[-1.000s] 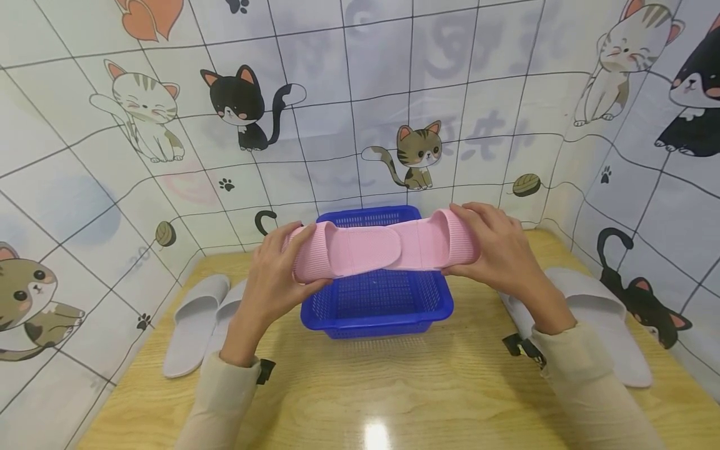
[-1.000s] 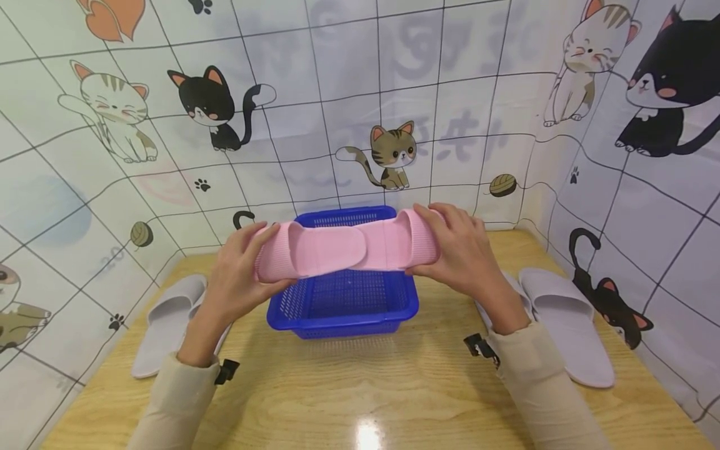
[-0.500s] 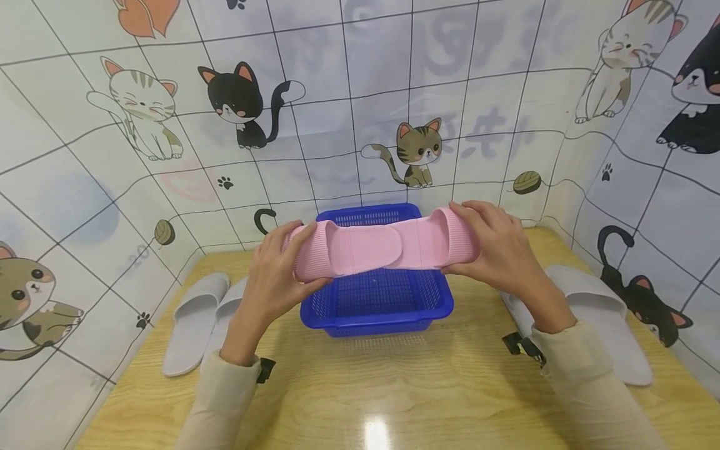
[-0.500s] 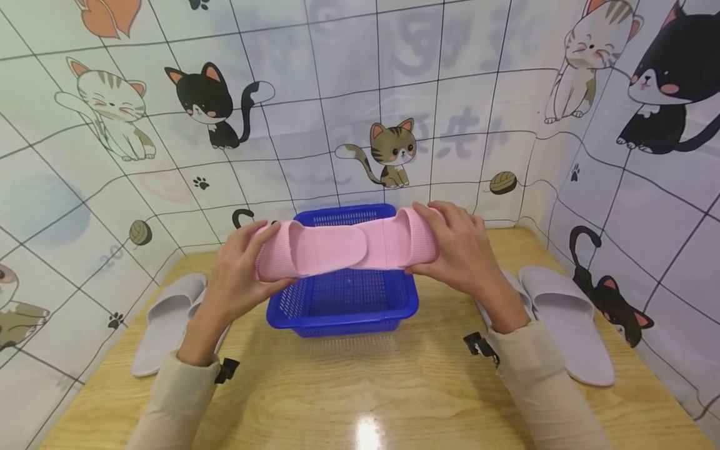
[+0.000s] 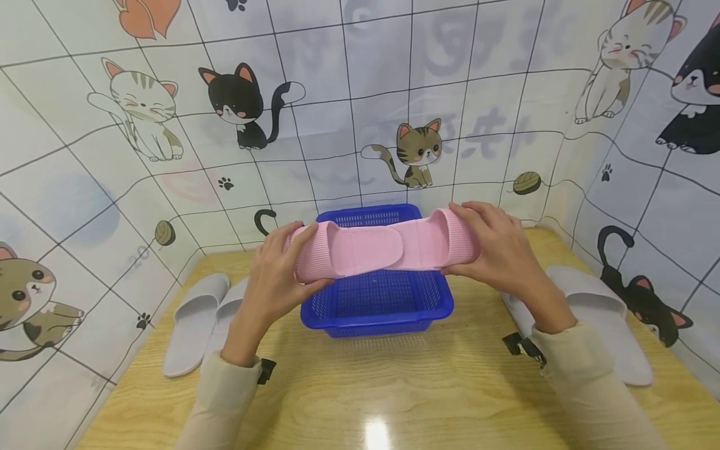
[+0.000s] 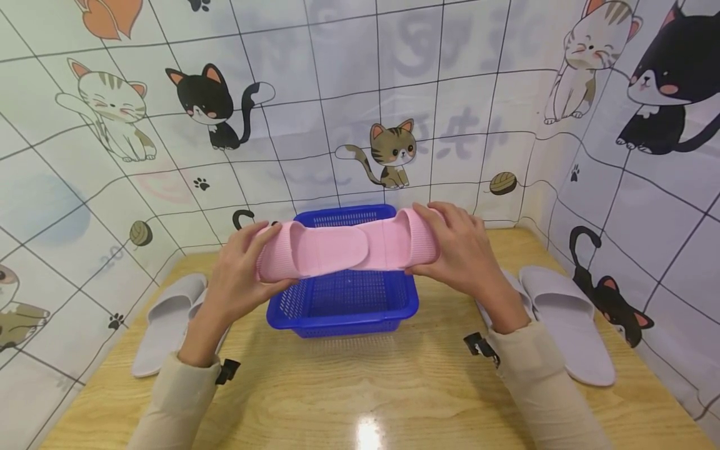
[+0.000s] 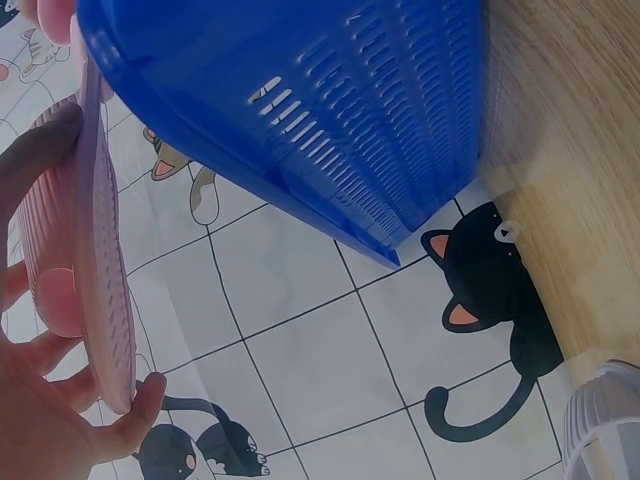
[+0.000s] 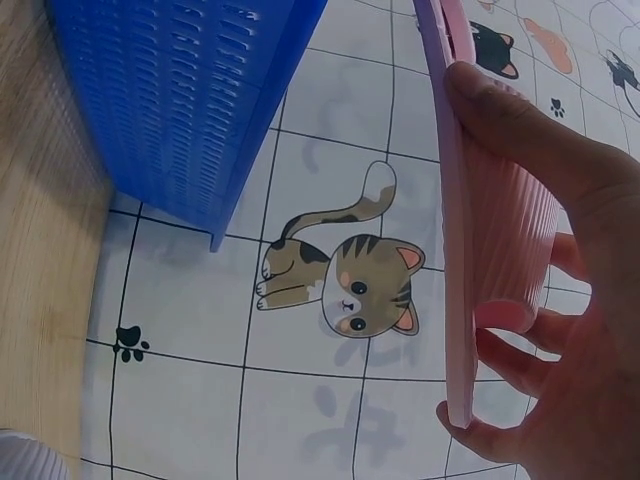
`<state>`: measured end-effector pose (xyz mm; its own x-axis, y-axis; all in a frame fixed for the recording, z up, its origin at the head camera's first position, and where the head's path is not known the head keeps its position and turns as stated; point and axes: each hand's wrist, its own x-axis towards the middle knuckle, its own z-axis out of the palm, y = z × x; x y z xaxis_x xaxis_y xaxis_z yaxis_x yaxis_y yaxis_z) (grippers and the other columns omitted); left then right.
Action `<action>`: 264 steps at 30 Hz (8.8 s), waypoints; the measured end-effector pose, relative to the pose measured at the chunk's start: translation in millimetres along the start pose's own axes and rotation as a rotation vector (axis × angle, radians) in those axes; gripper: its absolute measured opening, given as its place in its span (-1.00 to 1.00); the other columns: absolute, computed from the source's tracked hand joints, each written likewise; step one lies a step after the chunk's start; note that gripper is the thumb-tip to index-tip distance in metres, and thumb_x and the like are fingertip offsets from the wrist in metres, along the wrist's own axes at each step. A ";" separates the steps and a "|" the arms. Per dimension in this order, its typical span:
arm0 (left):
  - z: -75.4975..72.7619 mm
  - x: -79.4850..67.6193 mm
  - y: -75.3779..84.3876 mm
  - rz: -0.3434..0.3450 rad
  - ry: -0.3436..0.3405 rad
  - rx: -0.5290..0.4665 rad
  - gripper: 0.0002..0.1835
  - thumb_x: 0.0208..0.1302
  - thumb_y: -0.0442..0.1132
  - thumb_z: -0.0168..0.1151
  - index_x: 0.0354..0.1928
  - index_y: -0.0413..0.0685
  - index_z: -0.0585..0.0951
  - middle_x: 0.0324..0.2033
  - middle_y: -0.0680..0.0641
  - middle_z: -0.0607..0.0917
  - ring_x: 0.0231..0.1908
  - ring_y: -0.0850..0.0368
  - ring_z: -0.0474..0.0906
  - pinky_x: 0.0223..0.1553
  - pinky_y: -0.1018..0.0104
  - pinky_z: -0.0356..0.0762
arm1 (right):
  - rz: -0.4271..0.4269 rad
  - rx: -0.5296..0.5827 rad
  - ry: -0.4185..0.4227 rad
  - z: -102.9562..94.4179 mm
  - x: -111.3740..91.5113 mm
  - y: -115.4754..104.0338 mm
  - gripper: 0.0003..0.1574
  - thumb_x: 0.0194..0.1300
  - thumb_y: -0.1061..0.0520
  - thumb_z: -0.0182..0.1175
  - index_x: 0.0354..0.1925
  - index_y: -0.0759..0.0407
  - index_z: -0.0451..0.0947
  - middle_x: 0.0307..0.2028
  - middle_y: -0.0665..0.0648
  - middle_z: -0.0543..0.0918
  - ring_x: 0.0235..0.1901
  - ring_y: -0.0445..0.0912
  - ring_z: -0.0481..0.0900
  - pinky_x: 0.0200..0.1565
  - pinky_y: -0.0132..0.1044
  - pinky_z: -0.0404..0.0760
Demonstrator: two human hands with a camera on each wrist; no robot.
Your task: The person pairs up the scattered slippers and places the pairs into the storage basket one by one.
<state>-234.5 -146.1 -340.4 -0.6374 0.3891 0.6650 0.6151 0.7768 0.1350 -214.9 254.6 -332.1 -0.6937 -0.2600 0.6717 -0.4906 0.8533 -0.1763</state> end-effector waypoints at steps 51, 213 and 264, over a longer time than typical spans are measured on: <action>1.9 0.7 0.7 0.025 0.004 0.017 0.08 -0.15 0.17 0.70 0.48 0.24 0.38 0.38 -0.20 0.45 0.34 -0.22 0.38 0.19 -0.28 0.44 | -0.005 -0.005 -0.015 3.8 1.0 -0.9 0.42 -0.41 -0.27 0.75 0.43 0.05 0.41 0.29 0.29 0.53 0.29 0.22 0.43 0.12 0.31 0.41; 3.7 2.4 10.6 0.053 -0.027 0.046 0.12 -0.16 0.21 0.69 0.51 0.26 0.35 0.40 -0.17 0.44 0.35 -0.21 0.37 0.13 -0.15 0.44 | -0.024 -0.026 -0.050 11.5 2.4 -9.7 0.44 -0.40 -0.31 0.75 0.44 0.04 0.39 0.28 0.30 0.51 0.26 0.23 0.44 0.13 0.34 0.40; 6.0 2.1 11.9 0.078 -0.028 0.026 0.08 -0.14 0.23 0.66 0.48 0.24 0.36 0.35 -0.17 0.48 0.24 -0.15 0.50 0.04 -0.09 0.44 | -0.022 -0.026 -0.076 13.7 2.3 -12.6 0.43 -0.38 -0.41 0.69 0.44 0.01 0.40 0.25 0.26 0.54 0.23 0.20 0.47 0.03 0.23 0.44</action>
<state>-231.3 -133.1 -341.8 -0.6007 0.4625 0.6521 0.6515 0.7560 0.0640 -217.6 237.1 -338.2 -0.7212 -0.3120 0.6184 -0.4932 0.8582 -0.1422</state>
